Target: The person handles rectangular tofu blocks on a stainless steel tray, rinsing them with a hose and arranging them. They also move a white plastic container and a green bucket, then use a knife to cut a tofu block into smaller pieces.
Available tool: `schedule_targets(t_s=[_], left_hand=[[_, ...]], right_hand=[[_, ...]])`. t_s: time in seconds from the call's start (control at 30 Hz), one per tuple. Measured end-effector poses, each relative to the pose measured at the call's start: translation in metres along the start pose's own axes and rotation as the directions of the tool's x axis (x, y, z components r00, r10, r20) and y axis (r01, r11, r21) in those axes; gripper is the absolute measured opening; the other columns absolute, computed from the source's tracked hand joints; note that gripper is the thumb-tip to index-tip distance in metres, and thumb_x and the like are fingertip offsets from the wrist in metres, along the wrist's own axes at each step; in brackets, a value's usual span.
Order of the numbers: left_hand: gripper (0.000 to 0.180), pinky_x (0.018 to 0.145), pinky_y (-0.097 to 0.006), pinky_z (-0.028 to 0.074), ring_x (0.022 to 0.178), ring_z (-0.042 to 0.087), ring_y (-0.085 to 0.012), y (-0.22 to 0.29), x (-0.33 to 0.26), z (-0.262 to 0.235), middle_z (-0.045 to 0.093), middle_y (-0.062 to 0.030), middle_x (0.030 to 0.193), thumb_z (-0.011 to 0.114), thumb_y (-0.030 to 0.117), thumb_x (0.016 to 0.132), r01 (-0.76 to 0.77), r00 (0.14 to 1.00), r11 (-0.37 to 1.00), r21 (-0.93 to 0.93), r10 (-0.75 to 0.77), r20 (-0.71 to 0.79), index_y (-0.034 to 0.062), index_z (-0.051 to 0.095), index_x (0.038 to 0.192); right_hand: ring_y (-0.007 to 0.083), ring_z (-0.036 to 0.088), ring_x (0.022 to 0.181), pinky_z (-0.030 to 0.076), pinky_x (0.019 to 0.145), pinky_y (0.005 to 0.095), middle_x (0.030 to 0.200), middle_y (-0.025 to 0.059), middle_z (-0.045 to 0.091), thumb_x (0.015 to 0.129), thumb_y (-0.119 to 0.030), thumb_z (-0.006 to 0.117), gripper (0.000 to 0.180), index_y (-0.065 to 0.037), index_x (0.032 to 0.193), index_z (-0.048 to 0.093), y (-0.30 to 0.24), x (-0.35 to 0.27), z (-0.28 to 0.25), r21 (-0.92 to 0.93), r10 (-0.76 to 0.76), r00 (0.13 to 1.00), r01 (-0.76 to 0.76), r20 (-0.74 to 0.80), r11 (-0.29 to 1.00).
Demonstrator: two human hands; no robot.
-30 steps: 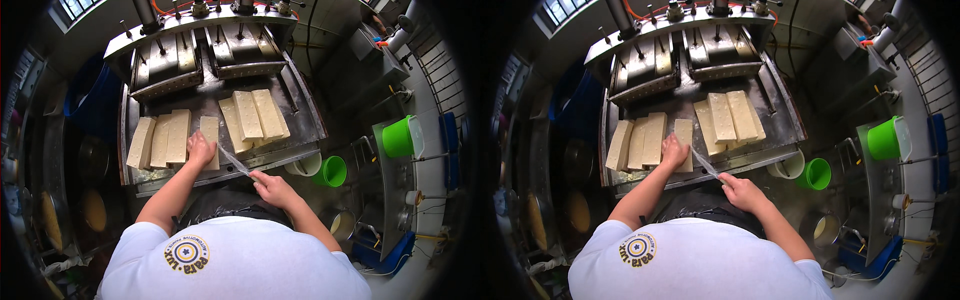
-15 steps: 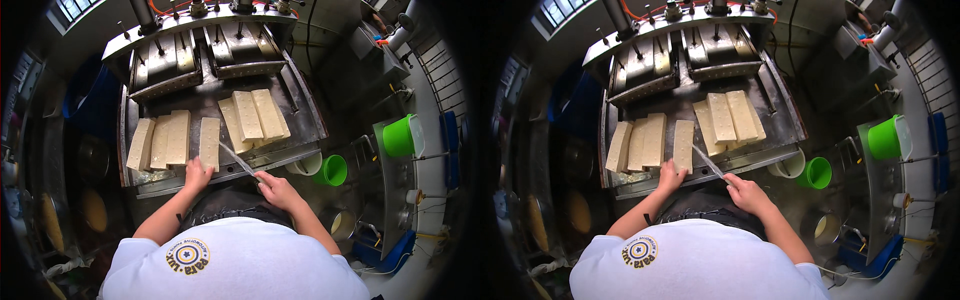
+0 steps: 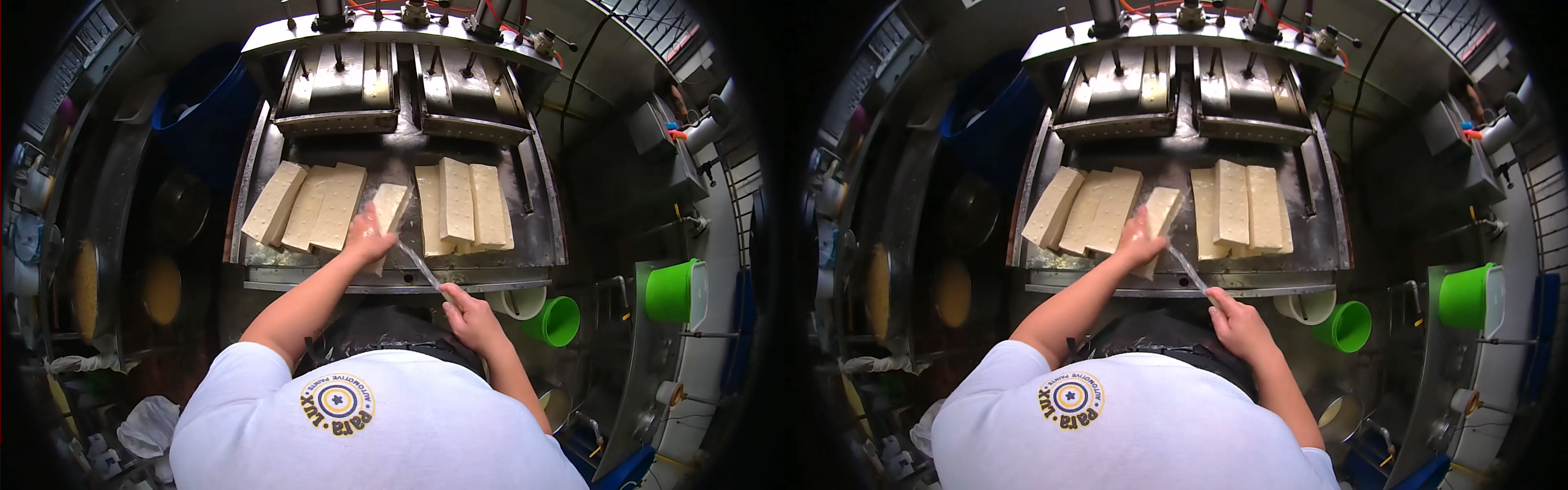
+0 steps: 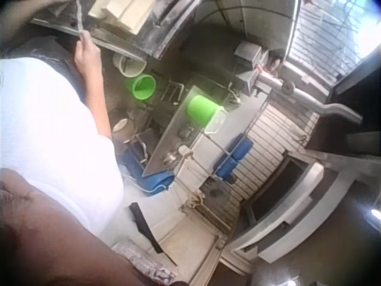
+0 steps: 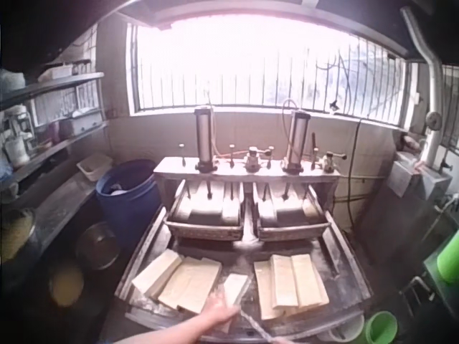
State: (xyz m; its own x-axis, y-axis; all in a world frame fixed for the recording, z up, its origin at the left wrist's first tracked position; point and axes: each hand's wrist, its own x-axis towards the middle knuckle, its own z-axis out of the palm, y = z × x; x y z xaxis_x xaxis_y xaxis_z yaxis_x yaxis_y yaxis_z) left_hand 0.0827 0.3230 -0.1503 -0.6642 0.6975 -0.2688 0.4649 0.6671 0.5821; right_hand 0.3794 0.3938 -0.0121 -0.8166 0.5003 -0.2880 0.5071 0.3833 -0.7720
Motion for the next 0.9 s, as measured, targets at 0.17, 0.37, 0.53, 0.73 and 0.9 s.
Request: schedule_targets(t_s=[0.17,0.37,0.53,0.73,0.9], left_hand=[[0.100,0.103,-0.054,0.049,0.116,0.059,-0.0494,-0.040,-0.020,-0.073,0.060,-0.0340,0.128,0.079,0.036,0.081,-0.275,0.902,0.962,-0.003,0.257,-0.347,-0.0033,0.032,0.159],[0.074,0.105,-0.058,0.046,0.132,0.046,-0.0487,-0.059,-0.020,-0.106,0.055,-0.0289,0.136,0.082,0.045,0.086,0.248,0.947,0.897,0.366,-0.144,-0.288,0.0002,0.057,0.139],[0.068,0.107,-0.053,0.048,0.122,0.059,-0.0474,-0.001,0.008,-0.001,0.059,-0.0331,0.132,0.077,0.040,0.093,-0.272,0.947,0.952,-0.142,0.239,-0.214,-0.0066,0.057,0.138],[0.089,0.107,-0.050,0.050,0.127,0.059,-0.0483,0.146,0.025,0.083,0.059,-0.0366,0.135,0.081,0.035,0.088,0.021,1.000,0.964,-0.266,-0.025,-0.011,-0.0090,0.037,0.151],[0.057,0.086,-0.045,0.059,0.096,0.073,-0.0372,0.137,0.060,0.091,0.073,-0.0236,0.111,0.081,0.024,0.086,0.260,0.953,0.648,-0.716,-0.052,0.299,-0.0107,0.061,0.126]], right_hand=[[0.0427,0.072,0.089,0.057,0.078,0.0484,0.096,0.0223,0.074,0.101,-0.017,0.063,0.036,-0.014,0.136,0.060,0.008,0.002,0.003,0.033,-0.060,0.998,0.061,-0.014,0.998],[0.0430,0.072,0.091,0.057,0.077,0.0514,0.097,0.0208,0.074,0.101,-0.018,0.063,0.034,-0.014,0.135,0.060,0.014,0.004,0.004,0.009,-0.112,0.993,0.112,-0.048,0.994],[0.0471,0.070,0.087,0.055,0.076,0.0564,0.091,0.0249,0.072,0.101,-0.019,0.059,0.032,-0.016,0.133,0.059,0.023,-0.010,-0.002,-0.104,-0.050,0.912,0.008,-0.406,0.995],[0.0505,0.068,0.088,0.052,0.076,0.0590,0.088,0.0273,0.070,0.101,-0.019,0.059,0.030,-0.014,0.130,0.061,0.030,-0.032,-0.026,-0.012,0.198,0.881,-0.224,-0.429,0.974],[0.0503,0.068,0.089,0.053,0.076,0.0587,0.088,0.0274,0.071,0.100,-0.020,0.060,0.032,-0.013,0.131,0.061,0.032,-0.043,-0.022,0.011,0.188,0.875,-0.204,-0.446,0.979]])
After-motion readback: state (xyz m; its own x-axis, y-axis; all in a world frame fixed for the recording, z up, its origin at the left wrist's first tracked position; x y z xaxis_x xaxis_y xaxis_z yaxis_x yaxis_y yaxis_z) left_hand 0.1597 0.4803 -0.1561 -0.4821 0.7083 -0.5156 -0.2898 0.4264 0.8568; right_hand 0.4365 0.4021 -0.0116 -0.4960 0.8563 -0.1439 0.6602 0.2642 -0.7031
